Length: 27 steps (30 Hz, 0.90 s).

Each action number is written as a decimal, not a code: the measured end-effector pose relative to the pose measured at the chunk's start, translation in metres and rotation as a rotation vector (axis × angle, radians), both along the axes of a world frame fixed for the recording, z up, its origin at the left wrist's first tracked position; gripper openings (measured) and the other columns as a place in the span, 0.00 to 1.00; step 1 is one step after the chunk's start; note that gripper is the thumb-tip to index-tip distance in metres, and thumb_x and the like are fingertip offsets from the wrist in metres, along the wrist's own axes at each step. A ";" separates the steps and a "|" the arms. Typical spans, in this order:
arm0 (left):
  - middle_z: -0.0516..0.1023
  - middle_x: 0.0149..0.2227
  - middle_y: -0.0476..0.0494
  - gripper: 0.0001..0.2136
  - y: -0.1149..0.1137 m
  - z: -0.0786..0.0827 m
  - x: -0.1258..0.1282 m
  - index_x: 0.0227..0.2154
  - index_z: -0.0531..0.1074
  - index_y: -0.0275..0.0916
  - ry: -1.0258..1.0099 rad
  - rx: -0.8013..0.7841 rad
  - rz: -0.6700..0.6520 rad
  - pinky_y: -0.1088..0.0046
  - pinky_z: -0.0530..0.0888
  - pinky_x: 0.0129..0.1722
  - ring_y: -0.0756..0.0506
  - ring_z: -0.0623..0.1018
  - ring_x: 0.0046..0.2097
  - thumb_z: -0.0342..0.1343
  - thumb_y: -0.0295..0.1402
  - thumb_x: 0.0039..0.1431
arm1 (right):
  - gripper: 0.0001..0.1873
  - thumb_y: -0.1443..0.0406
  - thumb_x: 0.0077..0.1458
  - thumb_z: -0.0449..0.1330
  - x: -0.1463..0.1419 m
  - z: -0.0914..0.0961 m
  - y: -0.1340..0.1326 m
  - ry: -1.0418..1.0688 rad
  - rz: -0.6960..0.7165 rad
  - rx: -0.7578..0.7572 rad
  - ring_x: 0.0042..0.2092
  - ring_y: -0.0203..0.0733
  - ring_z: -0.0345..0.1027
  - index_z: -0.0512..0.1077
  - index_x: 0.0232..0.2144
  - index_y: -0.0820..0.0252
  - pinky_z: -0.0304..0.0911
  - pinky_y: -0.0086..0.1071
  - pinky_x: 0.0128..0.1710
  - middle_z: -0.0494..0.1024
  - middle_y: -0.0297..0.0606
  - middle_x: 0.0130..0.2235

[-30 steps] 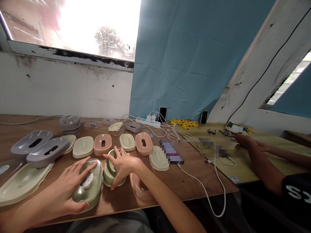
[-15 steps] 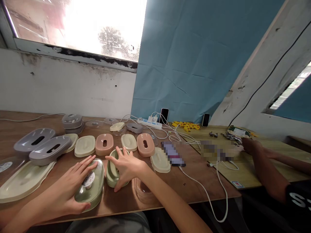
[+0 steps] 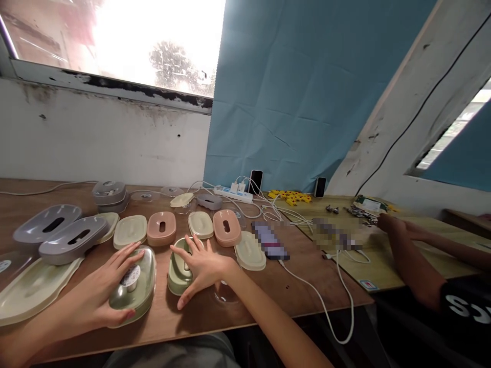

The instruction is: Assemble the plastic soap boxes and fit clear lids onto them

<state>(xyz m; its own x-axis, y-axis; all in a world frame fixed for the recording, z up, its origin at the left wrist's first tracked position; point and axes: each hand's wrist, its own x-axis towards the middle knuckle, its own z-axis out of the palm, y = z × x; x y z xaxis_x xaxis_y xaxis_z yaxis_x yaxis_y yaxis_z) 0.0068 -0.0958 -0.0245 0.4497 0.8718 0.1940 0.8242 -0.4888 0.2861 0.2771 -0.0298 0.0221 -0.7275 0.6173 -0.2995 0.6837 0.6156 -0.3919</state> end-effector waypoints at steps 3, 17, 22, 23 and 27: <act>0.40 0.67 0.38 0.40 0.002 -0.004 -0.001 0.62 0.49 0.45 -0.045 0.003 0.004 0.51 0.58 0.60 0.33 0.47 0.66 0.58 0.42 0.46 | 0.66 0.43 0.33 0.66 0.023 0.009 -0.008 0.040 -0.037 -0.042 0.66 0.59 0.18 0.30 0.64 0.46 0.28 0.57 0.61 0.27 0.47 0.67; 0.45 0.67 0.45 0.37 0.019 -0.014 -0.019 0.61 0.50 0.52 -0.188 -0.028 -0.129 0.45 0.53 0.60 0.32 0.43 0.67 0.59 0.44 0.48 | 0.72 0.51 0.21 0.71 0.070 -0.017 -0.020 -0.017 -0.206 0.038 0.63 0.62 0.39 0.39 0.65 0.54 0.39 0.54 0.60 0.47 0.49 0.63; 0.46 0.67 0.45 0.36 0.018 -0.015 -0.016 0.61 0.52 0.51 -0.216 -0.027 -0.119 0.45 0.52 0.61 0.33 0.43 0.67 0.57 0.47 0.49 | 0.66 0.52 0.28 0.69 0.069 0.007 -0.020 0.090 -0.201 0.088 0.63 0.57 0.43 0.40 0.65 0.57 0.43 0.49 0.60 0.51 0.48 0.61; 0.47 0.67 0.45 0.36 0.018 -0.014 -0.016 0.60 0.52 0.51 -0.215 -0.023 -0.122 0.45 0.52 0.61 0.32 0.43 0.66 0.57 0.47 0.49 | 0.65 0.51 0.29 0.69 0.066 0.014 -0.019 0.101 -0.222 0.133 0.64 0.58 0.40 0.40 0.65 0.57 0.41 0.50 0.60 0.50 0.49 0.61; 0.47 0.67 0.43 0.36 0.019 -0.013 -0.017 0.61 0.52 0.50 -0.191 -0.010 -0.133 0.45 0.54 0.60 0.31 0.45 0.66 0.58 0.45 0.48 | 0.60 0.48 0.32 0.68 0.039 0.031 -0.011 0.092 -0.198 0.258 0.65 0.60 0.30 0.44 0.64 0.51 0.37 0.55 0.60 0.47 0.50 0.63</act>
